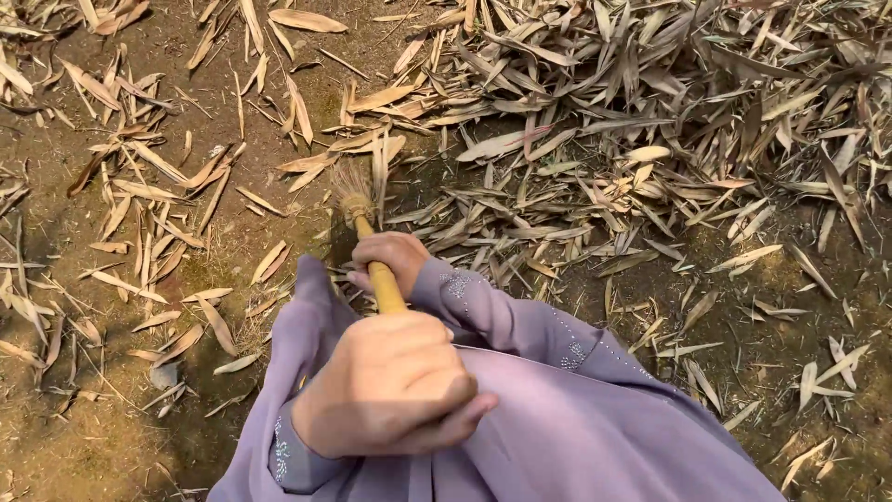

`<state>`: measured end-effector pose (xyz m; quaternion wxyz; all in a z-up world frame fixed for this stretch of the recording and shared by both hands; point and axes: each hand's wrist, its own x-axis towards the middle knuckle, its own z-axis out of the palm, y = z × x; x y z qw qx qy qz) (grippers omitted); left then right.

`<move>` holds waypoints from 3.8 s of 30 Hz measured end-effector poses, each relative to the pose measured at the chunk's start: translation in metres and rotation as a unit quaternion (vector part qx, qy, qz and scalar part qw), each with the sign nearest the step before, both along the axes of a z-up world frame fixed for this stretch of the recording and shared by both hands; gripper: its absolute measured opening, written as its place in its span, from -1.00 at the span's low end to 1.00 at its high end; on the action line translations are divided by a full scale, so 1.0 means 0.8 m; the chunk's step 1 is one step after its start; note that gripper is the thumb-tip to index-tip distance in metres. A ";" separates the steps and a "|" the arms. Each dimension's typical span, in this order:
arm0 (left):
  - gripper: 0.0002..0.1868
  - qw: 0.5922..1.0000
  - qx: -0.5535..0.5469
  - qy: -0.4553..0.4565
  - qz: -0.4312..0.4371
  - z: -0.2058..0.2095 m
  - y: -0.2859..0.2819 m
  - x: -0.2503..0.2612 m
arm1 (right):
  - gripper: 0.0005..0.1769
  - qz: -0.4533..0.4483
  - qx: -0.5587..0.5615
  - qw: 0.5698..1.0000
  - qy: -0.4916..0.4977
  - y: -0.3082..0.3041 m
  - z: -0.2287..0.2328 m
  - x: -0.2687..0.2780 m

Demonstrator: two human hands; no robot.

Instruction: The person sweeps dry leaves across the ground into a pile using a broom.

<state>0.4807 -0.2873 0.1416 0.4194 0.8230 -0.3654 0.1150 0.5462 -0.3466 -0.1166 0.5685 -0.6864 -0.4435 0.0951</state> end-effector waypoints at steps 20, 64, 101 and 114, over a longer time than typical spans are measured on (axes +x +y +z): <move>-0.78 0.985 -0.098 0.143 0.023 -0.169 -0.030 -0.137 | -0.68 -0.110 -0.152 0.980 0.061 -0.118 -0.160 -0.095; -0.78 0.998 0.008 -0.004 0.065 0.049 -0.138 -0.216 | -0.73 0.005 -0.057 0.998 -0.029 -0.215 0.062 -0.157; -0.76 0.986 -0.137 -0.078 0.063 0.031 -0.311 -0.154 | -0.78 0.091 -0.067 0.994 0.005 -0.384 0.057 -0.084; -0.78 0.991 -0.007 0.063 0.119 -0.101 -0.379 -0.076 | -0.80 0.032 -0.106 0.993 -0.041 -0.504 -0.104 -0.038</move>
